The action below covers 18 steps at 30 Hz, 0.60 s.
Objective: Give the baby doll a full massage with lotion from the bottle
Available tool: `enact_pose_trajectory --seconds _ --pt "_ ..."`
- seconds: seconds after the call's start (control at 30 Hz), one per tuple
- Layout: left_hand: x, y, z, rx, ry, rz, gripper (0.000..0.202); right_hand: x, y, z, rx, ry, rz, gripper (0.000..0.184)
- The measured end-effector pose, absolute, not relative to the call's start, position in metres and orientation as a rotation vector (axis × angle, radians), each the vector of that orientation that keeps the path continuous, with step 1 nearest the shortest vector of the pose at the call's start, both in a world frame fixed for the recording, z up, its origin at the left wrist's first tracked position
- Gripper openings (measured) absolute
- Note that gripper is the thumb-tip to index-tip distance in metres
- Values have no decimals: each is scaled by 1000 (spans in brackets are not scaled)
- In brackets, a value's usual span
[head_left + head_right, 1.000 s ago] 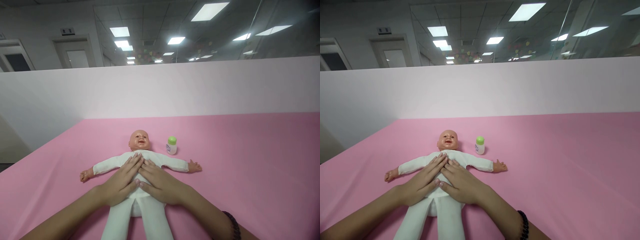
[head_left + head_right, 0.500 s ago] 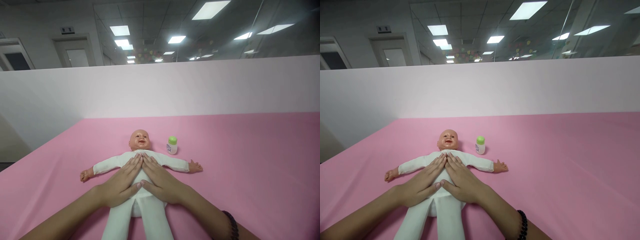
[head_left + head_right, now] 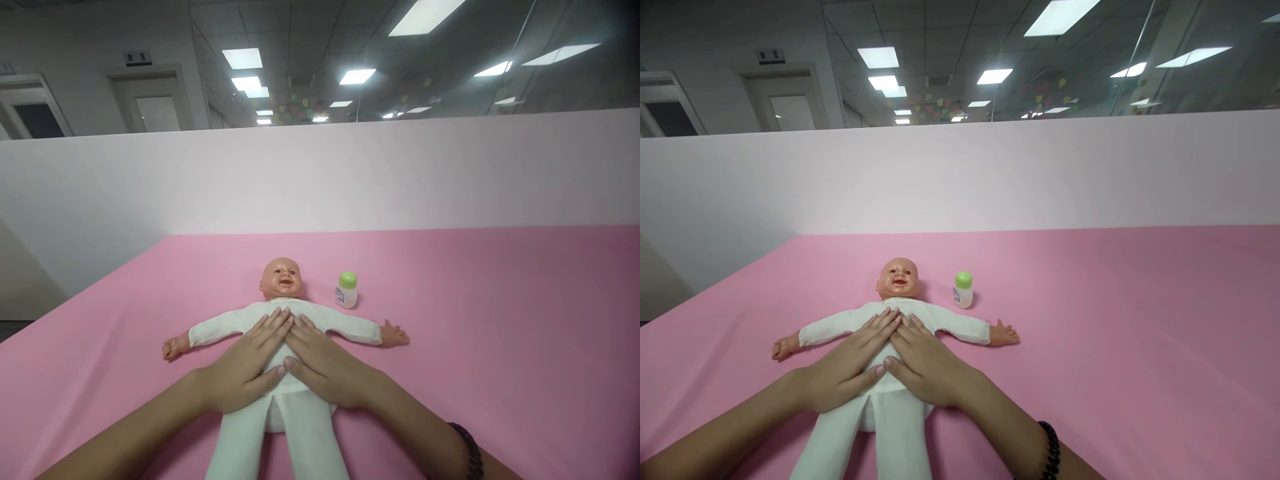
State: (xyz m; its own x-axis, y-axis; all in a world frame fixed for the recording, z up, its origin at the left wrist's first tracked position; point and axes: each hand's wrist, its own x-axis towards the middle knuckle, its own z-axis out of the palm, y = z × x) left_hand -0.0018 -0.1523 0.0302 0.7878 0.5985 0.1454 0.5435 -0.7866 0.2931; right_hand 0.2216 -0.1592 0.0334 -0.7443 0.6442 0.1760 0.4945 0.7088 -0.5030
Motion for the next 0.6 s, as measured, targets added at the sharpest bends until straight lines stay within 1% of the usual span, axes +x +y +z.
enact_pose_trajectory --seconds 0.3,0.43,0.6 --pt "-3 -154 25 2697 1025 331 75 219 -160 26 -1076 -2493 743 66" --pt "-4 -154 23 2649 1118 347 79 219 -161 24 -1161 -2439 749 69" --pt "-4 -155 20 2560 1265 312 79 217 -163 25 -1319 -2409 736 76"
